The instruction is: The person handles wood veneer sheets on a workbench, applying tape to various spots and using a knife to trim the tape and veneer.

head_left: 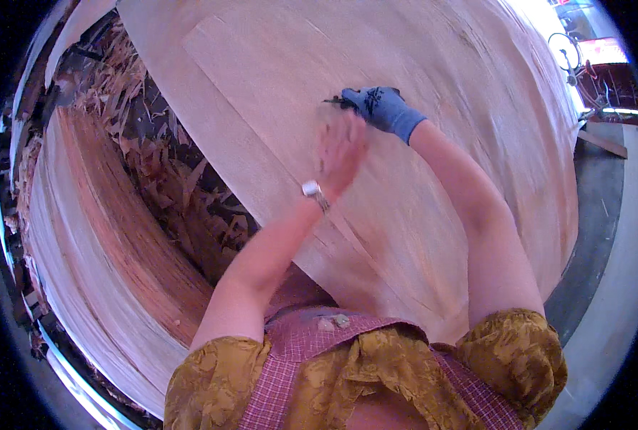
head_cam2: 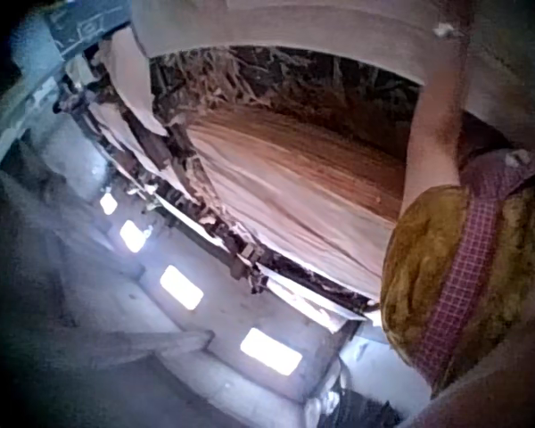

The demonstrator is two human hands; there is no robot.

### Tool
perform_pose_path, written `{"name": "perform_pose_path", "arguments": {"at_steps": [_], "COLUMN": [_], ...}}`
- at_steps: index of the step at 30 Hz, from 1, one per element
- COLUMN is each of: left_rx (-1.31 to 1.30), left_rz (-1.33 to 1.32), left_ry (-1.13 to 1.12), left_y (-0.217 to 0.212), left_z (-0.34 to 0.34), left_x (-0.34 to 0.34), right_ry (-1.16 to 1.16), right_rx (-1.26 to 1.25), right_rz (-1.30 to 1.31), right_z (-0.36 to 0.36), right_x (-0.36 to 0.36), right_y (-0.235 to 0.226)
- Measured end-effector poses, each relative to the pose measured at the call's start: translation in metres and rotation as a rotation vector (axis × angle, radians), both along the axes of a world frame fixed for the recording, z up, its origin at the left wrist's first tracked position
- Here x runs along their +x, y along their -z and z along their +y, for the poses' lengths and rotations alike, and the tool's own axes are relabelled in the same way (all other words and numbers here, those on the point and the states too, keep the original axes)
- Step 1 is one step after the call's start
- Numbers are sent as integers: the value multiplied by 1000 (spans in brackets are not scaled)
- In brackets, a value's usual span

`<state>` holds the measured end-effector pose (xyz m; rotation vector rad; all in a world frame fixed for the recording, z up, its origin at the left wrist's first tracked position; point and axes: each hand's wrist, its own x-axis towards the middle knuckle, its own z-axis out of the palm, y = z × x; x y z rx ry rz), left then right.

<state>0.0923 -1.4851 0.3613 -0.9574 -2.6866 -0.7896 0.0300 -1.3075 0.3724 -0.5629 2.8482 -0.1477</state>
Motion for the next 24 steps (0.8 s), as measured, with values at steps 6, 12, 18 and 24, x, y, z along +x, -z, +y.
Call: {"name": "perform_pose_path", "arguments": {"at_steps": [6, 12, 18, 24], "left_rx": [-273, -382, 38, -418], "left_rz": [-337, -53, -110, -97], "left_ry": [88, 142, 590, 614], "left_y": [-1, 32, 30, 5], "left_z": [35, 41, 138, 175], "left_x": [-76, -82, 96, 214], "right_ry": [85, 605, 949, 1188], "right_rx": [65, 65, 127, 116], "right_rz": [-35, -58, -137, -288], "right_z": [42, 165, 143, 75], "right_x": [32, 304, 448, 552], "right_y": [-17, -14, -18, -13]}}
